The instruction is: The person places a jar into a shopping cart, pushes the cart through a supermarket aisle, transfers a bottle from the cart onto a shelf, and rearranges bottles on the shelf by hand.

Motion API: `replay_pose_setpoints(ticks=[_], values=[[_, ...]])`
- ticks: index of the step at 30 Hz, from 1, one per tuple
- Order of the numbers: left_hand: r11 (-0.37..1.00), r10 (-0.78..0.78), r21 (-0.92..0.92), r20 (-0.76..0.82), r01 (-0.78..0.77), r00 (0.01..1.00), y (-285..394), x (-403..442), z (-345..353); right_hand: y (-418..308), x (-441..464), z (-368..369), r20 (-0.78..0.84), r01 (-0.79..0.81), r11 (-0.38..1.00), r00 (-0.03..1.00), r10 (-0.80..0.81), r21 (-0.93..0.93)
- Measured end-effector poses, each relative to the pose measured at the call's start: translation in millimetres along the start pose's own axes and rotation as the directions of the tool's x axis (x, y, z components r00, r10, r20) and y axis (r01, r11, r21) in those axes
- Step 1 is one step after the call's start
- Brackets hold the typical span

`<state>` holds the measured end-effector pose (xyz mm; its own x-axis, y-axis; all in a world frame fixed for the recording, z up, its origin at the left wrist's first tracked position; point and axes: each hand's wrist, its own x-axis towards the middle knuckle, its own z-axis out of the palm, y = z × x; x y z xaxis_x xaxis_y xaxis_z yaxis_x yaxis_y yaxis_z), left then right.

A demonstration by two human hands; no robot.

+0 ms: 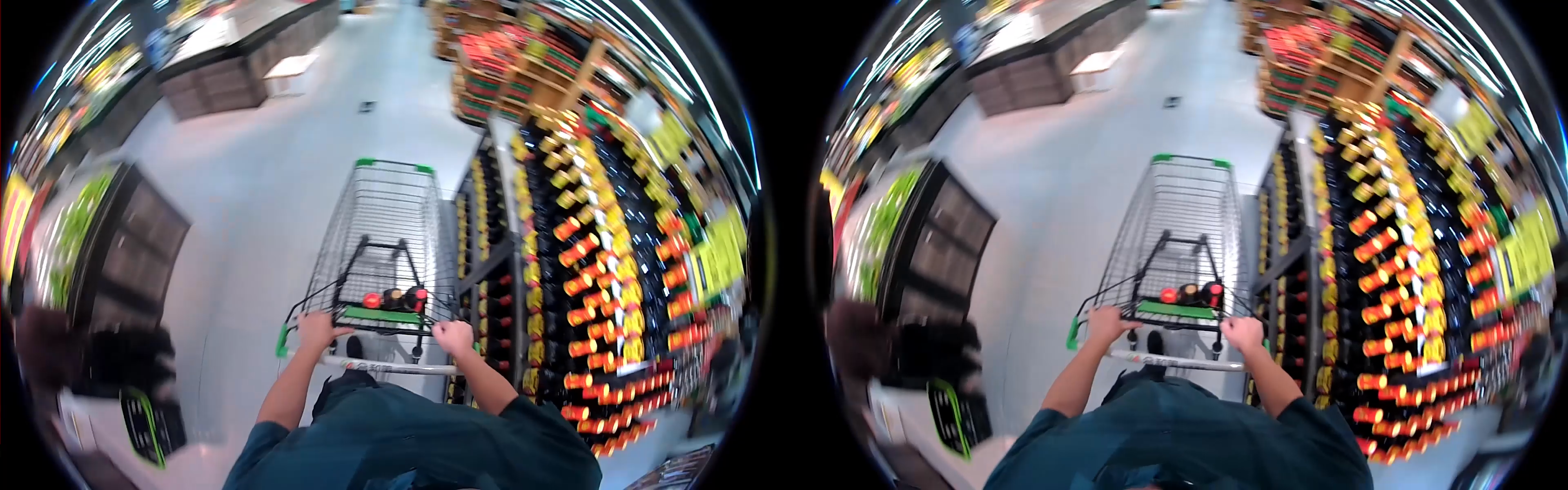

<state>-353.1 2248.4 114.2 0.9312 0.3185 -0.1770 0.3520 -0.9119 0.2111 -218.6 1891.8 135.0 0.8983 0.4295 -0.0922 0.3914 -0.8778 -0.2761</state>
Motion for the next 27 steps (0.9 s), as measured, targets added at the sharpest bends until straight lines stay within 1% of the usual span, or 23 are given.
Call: replay_pose_setpoints(ticks=[1,2,4,5,6,7,9,10,13,16,17,21,24,25,27], values=[[1.000,0.010,-0.021,0.022,-0.009,1.000,3.9,9.2,-16.2,0.3,9.6,3.2,-0.002,-0.015,0.999,1.000,0.015,-0.032],[1.000,0.024,0.012,0.039,-0.024,0.999,3.7,21.7,-19.7,4.0,16.8,8.4,-0.032,-0.015,1.000,0.999,0.015,-0.012],[0.997,0.071,0.036,0.026,-0.072,0.997,-4.6,47.7,-14.9,6.1,29.8,14.4,-0.148,0.043,0.999,0.988,-0.039,0.021],[0.997,0.080,0.023,0.015,-0.080,0.997,-6.1,57.0,-15.5,8.4,36.8,19.6,-0.197,0.043,0.999,0.980,-0.041,0.010],[0.996,0.085,0.009,0.007,-0.085,0.996,-6.3,66.8,-18.1,6.9,42.7,17.7,-0.179,0.029,1.000,0.984,-0.027,0.010],[0.996,0.073,0.043,0.044,-0.075,0.996,-6.6,78.3,-19.2,5.5,48.3,16.0,-0.149,0.012,1.000,0.989,-0.010,0.011],[0.994,0.098,0.033,0.041,-0.100,0.994,-7.3,95.5,-24.4,0.2,59.7,8.1,-0.069,-0.027,1.000,0.997,0.027,0.005],[0.993,0.113,0.028,0.041,-0.114,0.993,-8.7,103.6,-25.9,0.4,65.3,10.2,-0.068,-0.051,0.999,0.996,0.051,0.003],[0.990,0.135,0.037,0.059,-0.137,0.989,-13.5,129.9,-25.2,-3.0,81.2,9.4,-0.005,-0.100,0.993,0.995,0.100,-0.060],[0.989,0.143,0.034,0.080,-0.146,0.986,-15.8,155.7,-24.1,-4.5,95.1,5.9,0.006,-0.119,0.992,0.993,0.119,-0.044],[0.988,0.150,0.033,0.081,-0.153,0.985,-15.8,161.5,-26.7,-1.0,100.3,9.6,-0.016,-0.094,0.995,0.996,0.093,-0.034],[0.985,0.169,0.026,0.102,-0.172,0.980,-16.7,186.0,-31.7,-1.3,120.2,10.5,-0.088,-0.087,0.996,0.992,0.086,-0.007],[0.982,0.181,0.027,0.111,-0.185,0.977,-18.3,203.7,-34.4,-4.2,136.6,5.9,-0.045,-0.140,0.990,0.989,0.140,-0.004],[0.983,0.178,0.026,0.118,-0.182,0.977,-18.1,208.7,-34.1,-3.1,142.3,6.0,-0.015,-0.166,0.986,0.986,0.166,0.024],[0.983,0.174,0.030,0.133,-0.179,0.976,-20.9,222.1,-31.8,-4.4,151.7,3.3,-0.012,-0.161,0.987,0.987,0.161,0.018]])
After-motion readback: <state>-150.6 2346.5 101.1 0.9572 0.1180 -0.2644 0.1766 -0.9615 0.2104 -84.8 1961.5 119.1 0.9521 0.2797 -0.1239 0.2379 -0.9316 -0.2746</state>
